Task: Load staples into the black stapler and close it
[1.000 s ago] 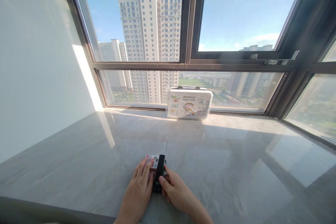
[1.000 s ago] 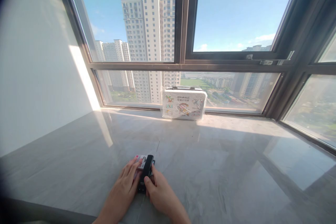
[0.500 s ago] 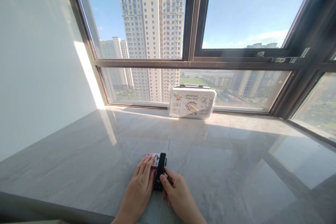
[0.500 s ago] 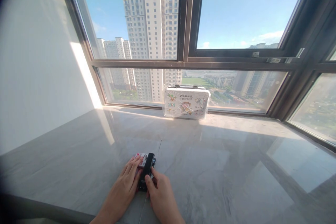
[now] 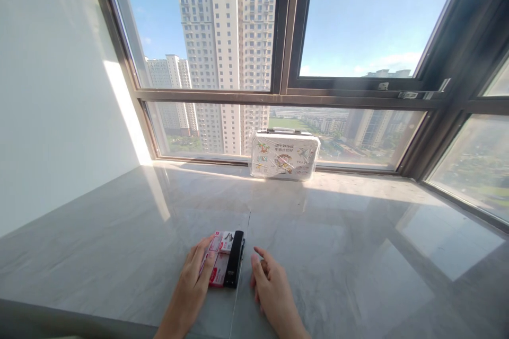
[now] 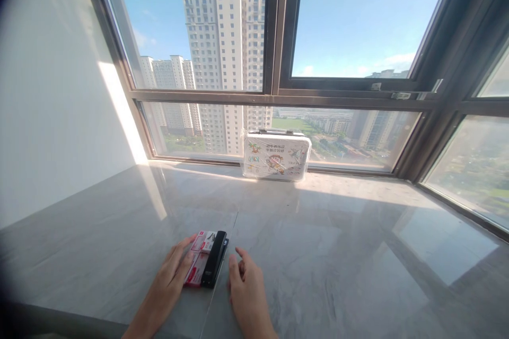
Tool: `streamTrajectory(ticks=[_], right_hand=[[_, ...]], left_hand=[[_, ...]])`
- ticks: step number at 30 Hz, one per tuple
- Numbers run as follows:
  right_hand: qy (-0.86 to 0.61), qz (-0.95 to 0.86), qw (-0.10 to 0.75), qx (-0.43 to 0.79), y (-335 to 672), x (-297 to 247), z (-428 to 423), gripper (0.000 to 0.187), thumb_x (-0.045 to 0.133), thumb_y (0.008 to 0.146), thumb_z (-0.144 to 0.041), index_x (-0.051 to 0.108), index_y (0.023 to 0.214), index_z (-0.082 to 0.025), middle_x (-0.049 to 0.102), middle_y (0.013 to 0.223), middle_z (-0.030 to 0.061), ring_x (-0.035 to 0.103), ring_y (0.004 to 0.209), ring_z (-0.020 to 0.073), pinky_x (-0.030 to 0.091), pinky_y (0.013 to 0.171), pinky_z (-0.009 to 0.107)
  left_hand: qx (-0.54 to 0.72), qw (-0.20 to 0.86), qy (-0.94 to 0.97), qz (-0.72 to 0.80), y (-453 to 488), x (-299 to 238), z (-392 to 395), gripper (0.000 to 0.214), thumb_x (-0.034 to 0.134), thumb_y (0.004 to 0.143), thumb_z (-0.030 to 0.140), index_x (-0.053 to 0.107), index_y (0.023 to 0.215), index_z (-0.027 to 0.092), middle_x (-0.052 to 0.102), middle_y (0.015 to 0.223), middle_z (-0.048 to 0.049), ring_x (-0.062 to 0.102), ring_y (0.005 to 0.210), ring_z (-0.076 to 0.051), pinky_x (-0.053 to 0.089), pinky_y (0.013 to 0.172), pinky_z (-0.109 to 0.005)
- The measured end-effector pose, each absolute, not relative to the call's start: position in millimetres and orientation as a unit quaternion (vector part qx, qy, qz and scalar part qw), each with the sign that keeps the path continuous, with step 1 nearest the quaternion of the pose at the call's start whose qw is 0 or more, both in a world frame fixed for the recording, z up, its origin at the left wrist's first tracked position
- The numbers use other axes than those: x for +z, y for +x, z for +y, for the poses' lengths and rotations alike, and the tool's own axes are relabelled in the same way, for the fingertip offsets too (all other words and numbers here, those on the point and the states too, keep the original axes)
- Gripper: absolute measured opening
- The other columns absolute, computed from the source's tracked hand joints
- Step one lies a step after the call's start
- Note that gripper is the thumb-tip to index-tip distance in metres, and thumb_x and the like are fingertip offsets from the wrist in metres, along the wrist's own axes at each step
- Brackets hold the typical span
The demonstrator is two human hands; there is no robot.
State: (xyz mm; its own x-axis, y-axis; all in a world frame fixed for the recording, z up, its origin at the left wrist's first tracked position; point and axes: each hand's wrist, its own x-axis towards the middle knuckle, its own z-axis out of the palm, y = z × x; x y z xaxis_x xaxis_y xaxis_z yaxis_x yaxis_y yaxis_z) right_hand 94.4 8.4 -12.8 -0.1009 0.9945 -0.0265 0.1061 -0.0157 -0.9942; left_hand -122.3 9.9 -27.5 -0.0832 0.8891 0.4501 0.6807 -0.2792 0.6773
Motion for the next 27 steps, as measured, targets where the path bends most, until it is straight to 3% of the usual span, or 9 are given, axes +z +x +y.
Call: streamTrajectory(ticks=[4, 7, 9, 11, 13, 17, 21, 27], right_hand=[[-0.557, -0.524, 0.456, 0.456, 148.9, -18.4, 1.7, 0.061, 0.046, 0.094, -0.058, 0.055, 0.137, -0.016, 0.056, 0.071, -0.0008, 0.05, 0.049, 0.0122, 0.039, 0.037, 0.021], [-0.599, -0.506, 0.458, 0.419, 198.6, -24.8, -3.4, 0.059, 0.046, 0.092, -0.059, 0.055, 0.135, -0.019, 0.058, 0.074, -0.0004, 0.051, 0.051, 0.0142, 0.041, 0.038, 0.023], [-0.624, -0.501, 0.454, 0.391, 227.3, -28.8, -4.5, 0.059, 0.044, 0.092, -0.06, 0.055, 0.134, -0.02, 0.059, 0.073, -0.0003, 0.052, 0.051, 0.0152, 0.044, 0.04, 0.025], [-0.645, -0.504, 0.448, 0.358, 248.4, -31.0, -3.9, 0.058, 0.043, 0.092, -0.06, 0.057, 0.132, -0.02, 0.061, 0.075, 0.0005, 0.055, 0.053, 0.0161, 0.047, 0.046, 0.027], [-0.662, -0.513, 0.445, 0.318, 260.9, -30.8, -3.2, 0.055, 0.044, 0.091, -0.059, 0.059, 0.129, -0.021, 0.066, 0.084, 0.0025, 0.061, 0.061, 0.0176, 0.052, 0.057, 0.029], [-0.675, -0.537, 0.436, 0.257, 265.6, -25.8, -5.5, 0.048, 0.046, 0.09, -0.056, 0.063, 0.122, -0.025, 0.07, 0.098, 0.0042, 0.068, 0.085, 0.0211, 0.052, 0.078, 0.031], [-0.667, -0.557, 0.428, 0.248, 261.9, -22.5, -9.2, 0.047, 0.044, 0.091, -0.054, 0.065, 0.122, -0.025, 0.071, 0.1, 0.0043, 0.068, 0.087, 0.0219, 0.051, 0.079, 0.031], [-0.662, -0.559, 0.425, 0.263, 263.2, -25.5, -8.5, 0.048, 0.044, 0.092, -0.056, 0.064, 0.124, -0.025, 0.071, 0.099, 0.0044, 0.068, 0.086, 0.0228, 0.051, 0.078, 0.032]], left_hand=[[0.437, 0.097, 0.674, 0.588, -122.2, -19.2, 3.8, 0.042, 0.034, 0.105, 0.037, 0.045, 0.145, 0.028, 0.051, 0.146, -0.0058, 0.044, 0.14, -0.025, 0.034, 0.12, -0.054], [0.46, 0.003, 0.685, 0.565, -103.9, -9.6, -12.3, 0.041, 0.039, 0.103, 0.031, 0.047, 0.144, 0.028, 0.051, 0.147, -0.0076, 0.041, 0.142, -0.027, 0.032, 0.12, -0.057], [0.469, -0.044, 0.714, 0.518, -77.4, -3.9, -25.2, 0.043, 0.043, 0.101, 0.024, 0.048, 0.143, 0.028, 0.052, 0.146, -0.0083, 0.043, 0.14, -0.026, 0.034, 0.119, -0.053], [0.416, -0.022, 0.787, 0.455, -43.6, -1.8, -33.0, 0.049, 0.042, 0.1, 0.019, 0.043, 0.148, 0.028, 0.053, 0.148, -0.0082, 0.046, 0.139, -0.023, 0.042, 0.115, -0.044], [0.328, 0.015, 0.833, 0.446, -11.1, -4.7, -31.1, 0.051, 0.041, 0.1, 0.022, 0.039, 0.151, 0.027, 0.048, 0.154, -0.0077, 0.044, 0.142, -0.022, 0.044, 0.113, -0.039], [0.218, 0.042, 0.791, 0.57, 23.7, -19.8, -6.1, 0.059, 0.038, 0.102, 0.037, 0.035, 0.155, 0.011, 0.029, 0.164, -0.0144, 0.025, 0.152, -0.03, 0.032, 0.121, -0.051], [0.176, 0.036, 0.764, 0.62, 28.2, -29.7, 13.2, 0.065, 0.031, 0.102, 0.045, 0.034, 0.155, 0.007, 0.021, 0.165, -0.0146, 0.016, 0.153, -0.03, 0.023, 0.124, -0.051], [0.175, 0.015, 0.744, 0.645, 36.8, -31.3, 17.3, 0.067, 0.031, 0.101, 0.045, 0.034, 0.155, 0.005, 0.02, 0.164, -0.0156, 0.017, 0.153, -0.031, 0.023, 0.124, -0.052]])
